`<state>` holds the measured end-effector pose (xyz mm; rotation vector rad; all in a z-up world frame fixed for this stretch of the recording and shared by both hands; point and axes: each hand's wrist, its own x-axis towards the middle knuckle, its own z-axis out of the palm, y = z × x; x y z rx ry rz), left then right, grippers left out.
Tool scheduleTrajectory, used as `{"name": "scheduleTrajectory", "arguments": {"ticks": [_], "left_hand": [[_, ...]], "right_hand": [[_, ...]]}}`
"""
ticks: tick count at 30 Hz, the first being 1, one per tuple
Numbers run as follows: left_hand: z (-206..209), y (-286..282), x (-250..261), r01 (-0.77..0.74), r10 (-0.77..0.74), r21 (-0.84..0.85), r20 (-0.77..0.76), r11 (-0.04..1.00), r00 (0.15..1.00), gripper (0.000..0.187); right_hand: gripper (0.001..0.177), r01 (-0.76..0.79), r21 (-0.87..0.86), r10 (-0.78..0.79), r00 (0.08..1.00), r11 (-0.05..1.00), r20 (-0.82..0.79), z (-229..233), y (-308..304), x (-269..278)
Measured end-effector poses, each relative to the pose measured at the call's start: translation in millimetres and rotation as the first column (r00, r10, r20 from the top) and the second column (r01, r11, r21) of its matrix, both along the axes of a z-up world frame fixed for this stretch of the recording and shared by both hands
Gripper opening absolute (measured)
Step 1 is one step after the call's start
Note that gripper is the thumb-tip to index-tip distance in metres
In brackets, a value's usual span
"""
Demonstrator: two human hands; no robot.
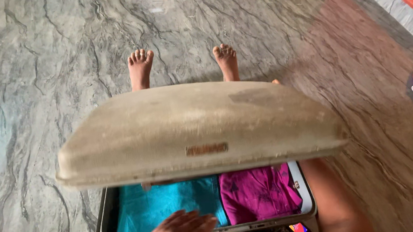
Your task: The person packs clothing into a suitcase by hand, smoothing garments and removing some items to reorganize them before closing the lid.
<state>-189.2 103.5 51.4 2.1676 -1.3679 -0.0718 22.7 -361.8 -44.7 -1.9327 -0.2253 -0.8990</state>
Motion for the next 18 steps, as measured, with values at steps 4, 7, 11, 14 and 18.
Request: {"name": "scheduleTrajectory", "arguments": {"ticks": [4, 7, 11, 14, 18], "left_hand": [[-24.0, 36.8, -21.9, -0.243, 0.246, -0.048, 0.283, 0.969, 0.927, 0.041], [-63.0, 50.7, -38.7, -0.304, 0.318, -0.127, 0.589, 0.944, 0.743, 0.031], [-63.5, 42.1, -45.1, -0.491, 0.507, -0.201, 0.576, 0.848, 0.640, 0.053], [-42.9, 31.6, -23.9, -0.519, 0.546, -0.234, 0.581, 0.823, 0.604, 0.073], [-46.6, 28.5, -21.6, -0.515, 0.543, -0.241, 0.604, 0.822, 0.584, 0.078]], "right_hand": [[0.054, -0.006, -0.084, 0.004, 1.000, 0.996, -0.021, 6.2, 4.4, -6.0], [0.055, -0.004, -0.166, -0.002, 0.999, 0.986, -0.041, 14.4, 5.0, 0.7], [0.057, -0.009, -0.296, -0.021, 0.995, 0.955, -0.098, 19.0, 5.7, -3.8], [0.058, -0.010, -0.393, -0.053, 0.988, 0.919, -0.148, 25.2, -2.8, -7.9], [0.059, 0.008, -0.505, -0.121, 0.974, 0.863, -0.193, 37.9, -21.7, -16.9]]}}
